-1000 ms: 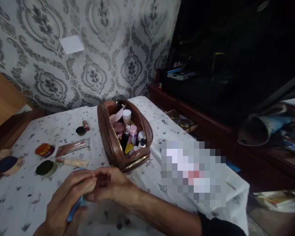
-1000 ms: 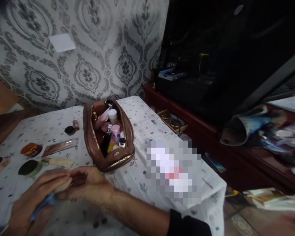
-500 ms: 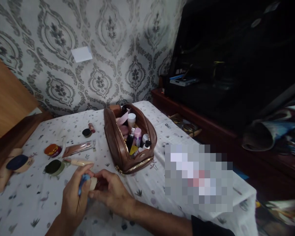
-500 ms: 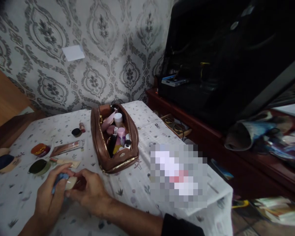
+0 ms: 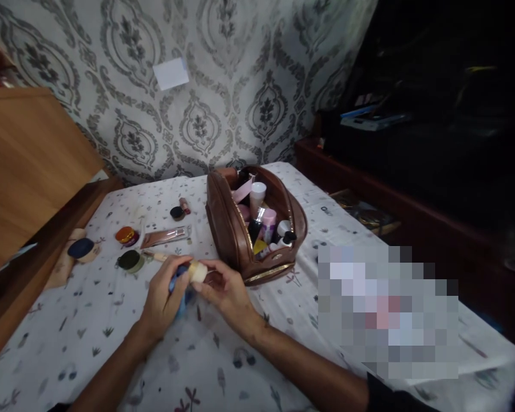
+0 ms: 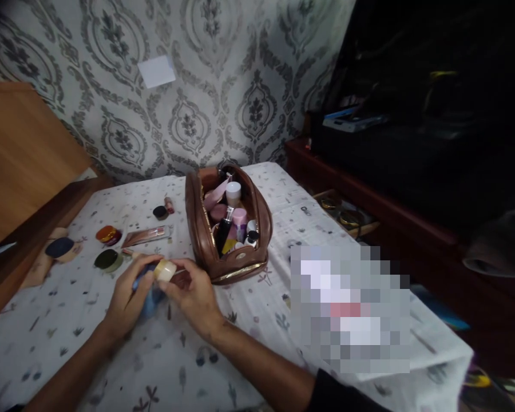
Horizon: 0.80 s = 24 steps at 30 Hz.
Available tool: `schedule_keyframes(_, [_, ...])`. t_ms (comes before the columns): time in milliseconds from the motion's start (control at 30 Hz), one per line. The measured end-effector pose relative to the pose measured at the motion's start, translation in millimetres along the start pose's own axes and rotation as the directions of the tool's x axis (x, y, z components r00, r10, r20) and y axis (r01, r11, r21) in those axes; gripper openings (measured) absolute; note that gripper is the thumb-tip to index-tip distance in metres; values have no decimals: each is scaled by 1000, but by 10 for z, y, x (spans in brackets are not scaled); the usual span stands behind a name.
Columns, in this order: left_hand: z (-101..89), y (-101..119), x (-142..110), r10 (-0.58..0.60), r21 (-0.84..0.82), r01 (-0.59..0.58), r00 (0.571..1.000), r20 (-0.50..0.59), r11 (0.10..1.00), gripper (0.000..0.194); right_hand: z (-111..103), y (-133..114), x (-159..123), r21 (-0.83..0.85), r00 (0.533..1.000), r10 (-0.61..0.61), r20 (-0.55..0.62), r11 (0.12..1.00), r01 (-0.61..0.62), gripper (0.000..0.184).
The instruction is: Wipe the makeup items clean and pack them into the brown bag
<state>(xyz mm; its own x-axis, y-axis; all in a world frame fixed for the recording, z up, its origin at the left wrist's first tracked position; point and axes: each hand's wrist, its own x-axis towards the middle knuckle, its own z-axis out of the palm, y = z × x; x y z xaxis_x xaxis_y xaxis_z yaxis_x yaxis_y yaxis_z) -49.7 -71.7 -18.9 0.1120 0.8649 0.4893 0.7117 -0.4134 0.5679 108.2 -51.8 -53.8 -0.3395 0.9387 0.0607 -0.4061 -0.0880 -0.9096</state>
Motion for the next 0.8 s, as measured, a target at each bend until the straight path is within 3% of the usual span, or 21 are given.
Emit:
schedule_keyframes(133, [-24, -42, -2, -91, -42, 96, 990, 104, 994, 30, -12, -24, -3, -16, 1000, -13, -20, 1000, 13, 47])
schedule_keyframes(300, [-102, -80, -12, -115, -117, 137, 977, 178, 984, 34, -10, -64, -30, 84, 991, 94, 97, 991, -102, 55])
schedule_keyframes(433, [-155, -58, 10, -96, -150, 127, 975, 201, 980, 33, -13, -79, -39, 166, 981, 129, 147, 974, -153, 59])
schedule_keyframes(533, [-167, -47, 29, -20, -192, 64, 974, 226, 979, 31, -17, -84, -39, 195, 971, 135, 195, 965, -174, 63])
schedule_keyframes(667, [-126, -59, 23, 64, -160, -45, 991, 114, 986, 28, 0, -56, -23, 167, 964, 158, 216, 966, -196, 58])
schedule_keyframes(800, [-36, -50, -17, 86, -87, -83, 996, 23, 993, 32, 32, -22, -22, 125, 977, 106, 185, 984, -130, 55])
